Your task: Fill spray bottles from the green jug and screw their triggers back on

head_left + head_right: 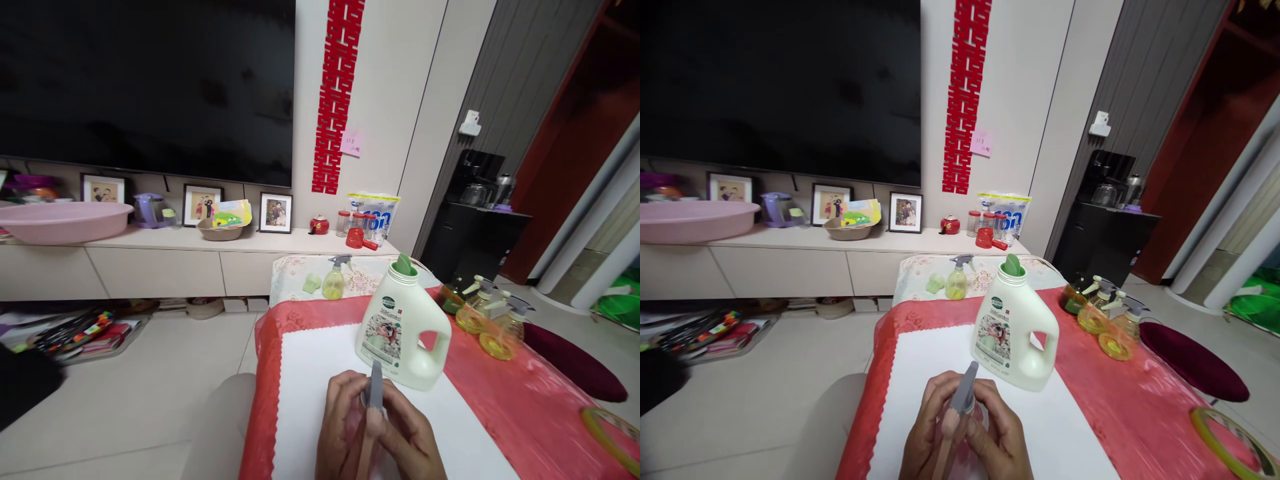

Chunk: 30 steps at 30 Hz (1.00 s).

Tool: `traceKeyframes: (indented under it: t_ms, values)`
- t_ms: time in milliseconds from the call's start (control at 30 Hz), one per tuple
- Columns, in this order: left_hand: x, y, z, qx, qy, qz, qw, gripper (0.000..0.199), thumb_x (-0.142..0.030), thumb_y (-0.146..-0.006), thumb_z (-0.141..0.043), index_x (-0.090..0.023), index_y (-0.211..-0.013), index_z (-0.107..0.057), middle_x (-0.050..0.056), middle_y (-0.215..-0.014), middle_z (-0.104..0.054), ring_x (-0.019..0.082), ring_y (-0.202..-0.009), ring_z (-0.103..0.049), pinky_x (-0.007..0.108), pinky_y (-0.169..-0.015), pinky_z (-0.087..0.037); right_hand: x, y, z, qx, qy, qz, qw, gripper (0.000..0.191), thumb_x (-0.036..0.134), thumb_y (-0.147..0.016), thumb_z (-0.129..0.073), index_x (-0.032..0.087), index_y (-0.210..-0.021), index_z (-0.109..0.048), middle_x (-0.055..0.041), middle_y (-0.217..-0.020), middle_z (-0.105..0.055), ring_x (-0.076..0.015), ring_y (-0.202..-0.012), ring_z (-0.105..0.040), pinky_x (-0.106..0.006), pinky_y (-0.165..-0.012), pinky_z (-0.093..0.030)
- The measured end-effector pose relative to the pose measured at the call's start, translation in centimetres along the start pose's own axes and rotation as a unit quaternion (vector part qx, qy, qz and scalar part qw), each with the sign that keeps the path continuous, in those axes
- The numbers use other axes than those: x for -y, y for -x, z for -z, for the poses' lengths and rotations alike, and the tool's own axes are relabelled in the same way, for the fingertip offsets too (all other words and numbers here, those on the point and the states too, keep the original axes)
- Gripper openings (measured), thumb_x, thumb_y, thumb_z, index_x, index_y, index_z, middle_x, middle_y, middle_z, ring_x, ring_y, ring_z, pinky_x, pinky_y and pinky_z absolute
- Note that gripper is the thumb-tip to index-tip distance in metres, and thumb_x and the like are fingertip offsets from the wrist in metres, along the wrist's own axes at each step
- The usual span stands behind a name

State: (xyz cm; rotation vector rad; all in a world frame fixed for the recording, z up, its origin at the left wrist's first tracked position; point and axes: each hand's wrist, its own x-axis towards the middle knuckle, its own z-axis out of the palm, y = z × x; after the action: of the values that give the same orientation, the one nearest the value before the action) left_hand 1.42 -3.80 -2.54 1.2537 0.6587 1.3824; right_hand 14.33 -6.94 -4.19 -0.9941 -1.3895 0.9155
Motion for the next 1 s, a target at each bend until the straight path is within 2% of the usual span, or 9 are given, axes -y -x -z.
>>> traceKeyframes:
  t_ms: [133,300,433,533,633,700,767,867,1000]
  values:
    - [0.0,0.0,0.0,-0.004,0.001,0.008,1.0,0.046,-0.065,-0.085,-0.062,-0.024,-0.1,-0.075,0.01,-0.109,-0.062,0.026,-0.098,-0.065,0.039,-0.087,-0.059,0.4,-0.3,0.6,0.044,0.005,-0.015,0.999,0.046,0.054,-0.106,-0.051,0.027,-0.141,-0.059,-0.0053,-0.138,-0.046,-0.0212,-0.128,-0.047,-0.025,-0.113,-0.04]
    - [-0.1,-0.1,0.1,0.007,0.022,0.021,0.999,0.044,-0.061,-0.084,-0.065,-0.025,-0.107,-0.077,0.01,-0.112,-0.062,0.026,-0.096,-0.066,0.039,-0.088,-0.059,-0.2,-0.5,0.8,0.033,0.029,-0.024,0.999,0.04,0.05,-0.106,-0.053,0.025,-0.135,-0.063,-0.0052,-0.134,-0.049,-0.0194,-0.124,-0.049,-0.021,-0.105,-0.044]
    - [-0.7,0.0,0.1,-0.004,0.036,0.065,0.997,0.038,-0.054,-0.086,-0.067,-0.023,-0.106,-0.077,0.009,-0.108,-0.066,0.026,-0.097,-0.067,0.034,-0.085,-0.059,-0.4,-0.5,-0.4,-0.017,-0.009,-0.024,1.0,0.041,0.053,-0.101,-0.061,0.02,-0.124,-0.067,-0.0066,-0.128,-0.053,-0.0178,-0.114,-0.055,-0.019,-0.1,-0.047]
    - [-0.8,0.1,0.0,-0.02,0.047,0.085,0.995,0.039,-0.056,-0.085,-0.067,-0.02,-0.096,-0.078,0.01,-0.1,-0.069,0.028,-0.097,-0.068,0.035,-0.083,-0.059,0.3,-0.3,-2.0,-0.105,-0.082,-0.057,0.989,0.046,0.053,-0.089,-0.076,0.016,-0.117,-0.068,-0.0075,-0.125,-0.056,-0.0191,-0.114,-0.056,-0.019,-0.099,-0.049]
    - [-0.4,0.4,-0.4,-0.041,0.078,0.121,0.989,0.047,-0.06,-0.081,-0.069,-0.016,-0.098,-0.078,0.015,-0.109,-0.072,0.031,-0.102,-0.069,0.038,-0.086,-0.059,1.1,-0.3,-3.5,-0.173,-0.136,-0.074,0.973,0.054,0.051,-0.079,-0.085,0.013,-0.112,-0.067,-0.0097,-0.122,-0.057,-0.0216,-0.113,-0.058,-0.021,-0.096,-0.051]
    - [-0.1,0.6,-0.8,-0.055,0.098,0.124,0.986,0.054,-0.059,-0.077,-0.073,-0.016,-0.111,-0.074,0.017,-0.117,-0.071,0.033,-0.108,-0.069,0.04,-0.091,-0.058,1.2,-0.3,-4.1,-0.201,-0.125,-0.065,0.969,0.056,0.052,-0.077,-0.085,0.012,-0.111,-0.066,-0.0106,-0.124,-0.056,-0.0225,-0.112,-0.058,-0.023,-0.094,-0.053]
    - [0.2,0.7,-1.1,-0.059,0.095,0.102,0.988,0.057,-0.054,-0.072,-0.078,-0.018,-0.116,-0.07,0.016,-0.116,-0.071,0.034,-0.111,-0.068,0.042,-0.094,-0.057,1.1,-0.4,-4.3,-0.225,-0.094,-0.055,0.968,0.056,0.05,-0.076,-0.085,0.012,-0.111,-0.064,-0.0102,-0.125,-0.055,-0.0225,-0.113,-0.057,-0.023,-0.095,-0.052]
    - [0.3,0.5,-1.4,-0.053,0.066,0.078,0.993,0.045,-0.043,-0.07,-0.081,-0.019,-0.106,-0.069,0.013,-0.106,-0.073,0.033,-0.107,-0.069,0.043,-0.093,-0.057,0.5,-0.2,-4.3,-0.235,-0.041,-0.029,0.971,0.051,0.043,-0.075,-0.086,0.013,-0.11,-0.063,-0.0092,-0.126,-0.054,-0.0223,-0.116,-0.054,-0.021,-0.095,-0.051]
    - [-0.1,0.1,-1.4,-0.059,0.038,0.084,0.994,0.03,-0.036,-0.073,-0.077,-0.018,-0.096,-0.068,0.01,-0.098,-0.072,0.028,-0.097,-0.071,0.037,-0.084,-0.059,-0.1,0.2,-4.4,-0.238,0.017,-0.011,0.971,0.044,0.042,-0.082,-0.082,0.016,-0.11,-0.062,-0.007,-0.124,-0.053,-0.0191,-0.115,-0.053,-0.019,-0.095,-0.048]
